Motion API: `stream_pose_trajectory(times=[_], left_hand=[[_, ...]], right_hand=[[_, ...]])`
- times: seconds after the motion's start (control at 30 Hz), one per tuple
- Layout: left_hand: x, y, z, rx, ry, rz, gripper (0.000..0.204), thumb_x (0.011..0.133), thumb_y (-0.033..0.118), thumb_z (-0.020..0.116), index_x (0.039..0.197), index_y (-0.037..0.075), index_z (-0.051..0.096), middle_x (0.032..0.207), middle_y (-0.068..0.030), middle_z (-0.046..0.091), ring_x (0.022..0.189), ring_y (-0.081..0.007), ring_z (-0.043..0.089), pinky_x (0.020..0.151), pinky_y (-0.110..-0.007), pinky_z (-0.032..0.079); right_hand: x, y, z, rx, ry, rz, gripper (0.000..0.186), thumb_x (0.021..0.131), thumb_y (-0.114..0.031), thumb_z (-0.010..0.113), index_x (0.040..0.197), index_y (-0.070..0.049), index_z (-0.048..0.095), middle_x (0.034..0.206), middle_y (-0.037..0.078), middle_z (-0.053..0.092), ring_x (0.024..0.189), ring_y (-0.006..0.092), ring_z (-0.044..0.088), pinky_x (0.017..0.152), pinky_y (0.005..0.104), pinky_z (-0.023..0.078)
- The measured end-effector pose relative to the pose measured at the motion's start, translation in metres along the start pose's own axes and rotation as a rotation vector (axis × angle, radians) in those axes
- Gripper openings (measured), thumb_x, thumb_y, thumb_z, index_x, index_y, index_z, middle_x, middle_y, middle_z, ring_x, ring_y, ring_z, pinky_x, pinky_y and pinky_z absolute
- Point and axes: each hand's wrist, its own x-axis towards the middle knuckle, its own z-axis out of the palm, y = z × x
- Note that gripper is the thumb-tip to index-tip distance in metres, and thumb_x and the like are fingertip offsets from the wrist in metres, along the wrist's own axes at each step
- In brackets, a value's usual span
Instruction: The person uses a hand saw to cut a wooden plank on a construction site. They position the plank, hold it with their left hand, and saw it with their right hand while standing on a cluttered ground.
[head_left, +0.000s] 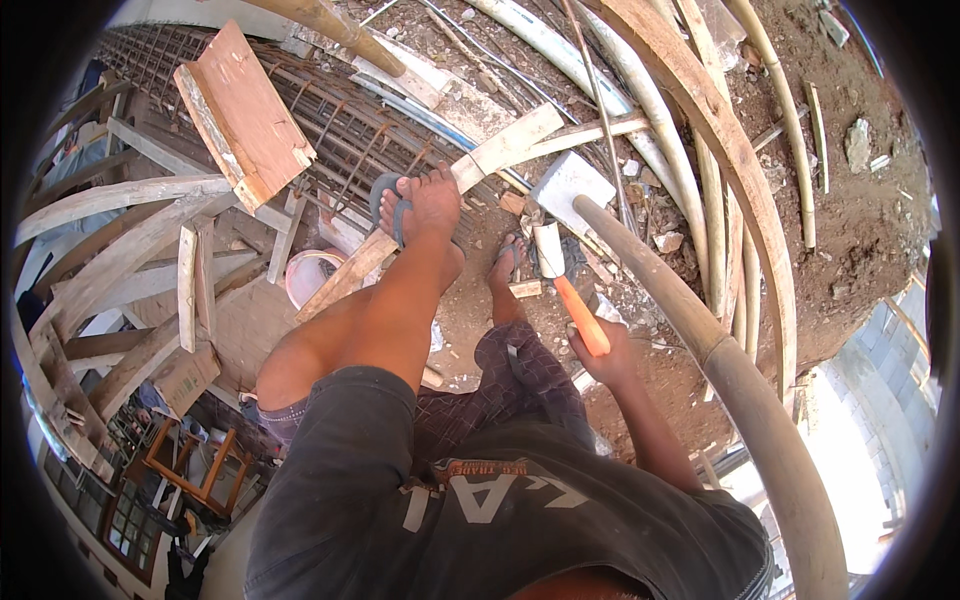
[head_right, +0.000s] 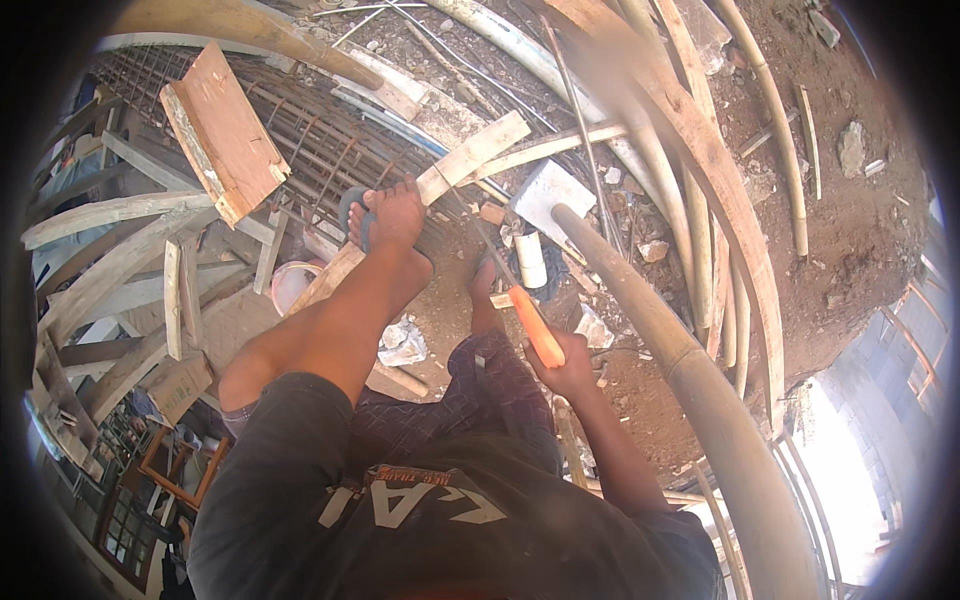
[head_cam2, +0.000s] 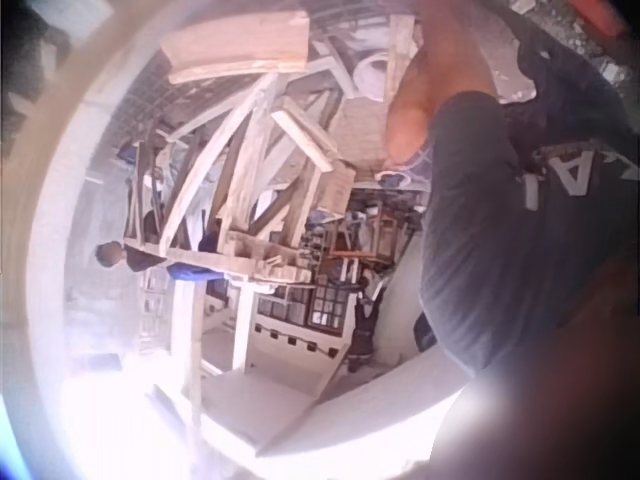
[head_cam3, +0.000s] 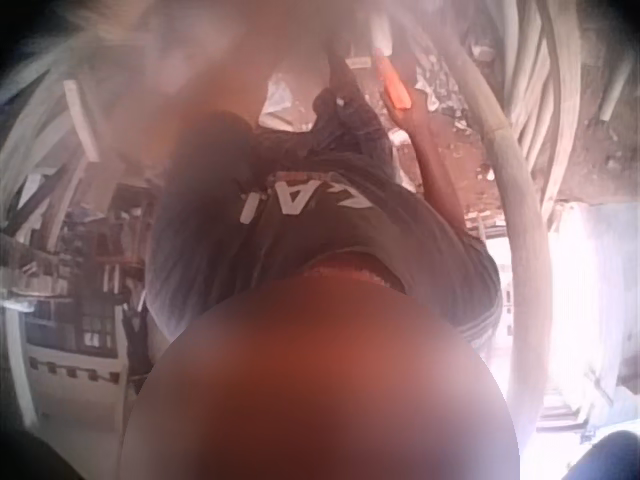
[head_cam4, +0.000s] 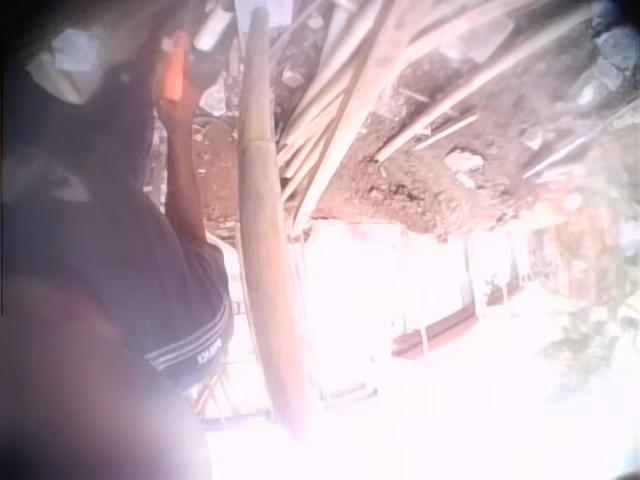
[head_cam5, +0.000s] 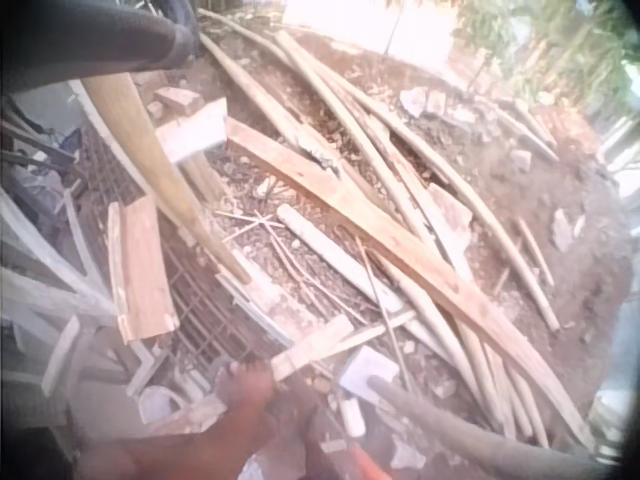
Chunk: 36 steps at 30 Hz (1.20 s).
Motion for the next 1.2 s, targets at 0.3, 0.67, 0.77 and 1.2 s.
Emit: stream_pose_trajectory(times=[0.3, 0.67, 0.77, 1.2], left_hand=[[-0.005, 0.0, -0.019, 0.012, -0.092, 0.031, 0.043, 0.089, 0.02, 0.055, 0.128, 0.002, 0.053, 0.104, -0.0142, 0.069, 0.096, -0.0288, 0.067, 0.089, -0.042, 0.043], [-0.009, 0.004, -0.013, -0.018, 0.008, 0.003, 0.05, 0.085, 0.022, 0.065, 0.128, 0.001, 0.054, 0.104, -0.0138, 0.068, 0.098, -0.028, 0.067, 0.09, -0.04, 0.044], [-0.009, 0.001, -0.015, -0.018, -0.02, 0.003, 0.052, 0.083, 0.026, 0.067, 0.127, 0.002, 0.055, 0.105, -0.0143, 0.068, 0.1, -0.0282, 0.067, 0.09, -0.041, 0.044], [-0.003, -0.055, -0.045, -0.409, 0.377, -0.249, 0.042, 0.091, 0.031, 0.062, 0.126, 0.009, 0.06, 0.128, -0.014, 0.059, 0.119, -0.0332, 0.057, 0.098, -0.048, 0.044]], right_hand=[[0.132, 0.028, 0.072, 0.016, -0.047, -0.096, 0.039, 0.086, -0.036, 0.072, 0.089, 0.002, 0.065, 0.069, 0.018, 0.064, 0.061, 0.0326, 0.062, 0.062, 0.0396, 0.049], [0.099, 0.04, 0.047, -0.058, -0.096, 0.0, 0.033, 0.086, -0.032, 0.071, 0.095, 0.0, 0.068, 0.07, 0.021, 0.064, 0.069, 0.0372, 0.066, 0.064, 0.0403, 0.051], [0.197, 0.04, 0.09, -0.016, -0.001, -0.064, 0.036, 0.084, -0.034, 0.073, 0.091, 0.001, 0.067, 0.078, 0.021, 0.067, 0.076, 0.0343, 0.066, 0.07, 0.0416, 0.051], [-0.024, 0.114, -0.033, -0.094, 0.087, 0.034, 0.023, 0.084, -0.02, 0.076, 0.087, 0.001, 0.066, 0.067, 0.011, 0.063, 0.06, 0.0164, 0.06, 0.058, 0.0345, 0.048]])
